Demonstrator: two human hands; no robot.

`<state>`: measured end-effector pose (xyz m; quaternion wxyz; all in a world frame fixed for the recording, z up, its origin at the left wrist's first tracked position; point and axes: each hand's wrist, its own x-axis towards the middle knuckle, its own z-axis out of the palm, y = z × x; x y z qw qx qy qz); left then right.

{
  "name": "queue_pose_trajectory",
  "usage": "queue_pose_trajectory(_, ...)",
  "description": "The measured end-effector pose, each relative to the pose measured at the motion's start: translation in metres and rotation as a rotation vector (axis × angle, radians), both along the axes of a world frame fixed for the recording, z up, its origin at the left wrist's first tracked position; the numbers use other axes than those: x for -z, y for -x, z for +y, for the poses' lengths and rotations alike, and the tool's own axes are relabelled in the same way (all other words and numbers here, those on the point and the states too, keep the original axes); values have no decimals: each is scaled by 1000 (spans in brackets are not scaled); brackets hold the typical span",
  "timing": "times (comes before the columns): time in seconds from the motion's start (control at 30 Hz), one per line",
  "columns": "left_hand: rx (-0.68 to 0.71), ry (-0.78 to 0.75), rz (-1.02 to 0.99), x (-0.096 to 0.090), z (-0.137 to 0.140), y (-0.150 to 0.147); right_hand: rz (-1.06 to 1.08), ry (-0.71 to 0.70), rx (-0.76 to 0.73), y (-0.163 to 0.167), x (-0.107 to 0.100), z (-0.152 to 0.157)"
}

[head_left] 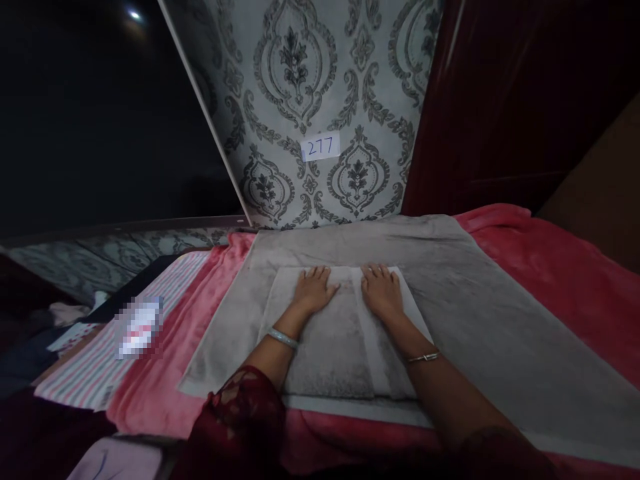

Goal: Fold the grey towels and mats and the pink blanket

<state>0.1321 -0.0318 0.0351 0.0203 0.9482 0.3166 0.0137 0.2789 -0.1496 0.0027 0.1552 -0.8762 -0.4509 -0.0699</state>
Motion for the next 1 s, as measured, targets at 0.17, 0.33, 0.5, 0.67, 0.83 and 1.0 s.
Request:
queue_pose_trajectory(0.17, -118, -15, 29, -5, 21, 41, 24, 22, -9, 0, -2, -1)
queue_pose_trajectory(0.33, -198, -11, 40, -9, 28, 71, 28, -10, -15, 2, -4, -3)
queue_pose_trajectory(0.5, -324, -31, 97, -29, 2, 73, 61, -50, -10, 3, -6, -5)
queue_pose_trajectory(0.67, 6, -53, -21, -21, -95, 49, 67, -53, -19, 1, -5, -7)
queue_pose_trajectory(0.83, 203, -6, -49, 20, -160, 46, 43, -60, -23, 0, -3, -8)
queue_pose_trajectory(1.0, 109, -32, -47, 25, -145, 78, 25, -81, -26, -2, 1, -8)
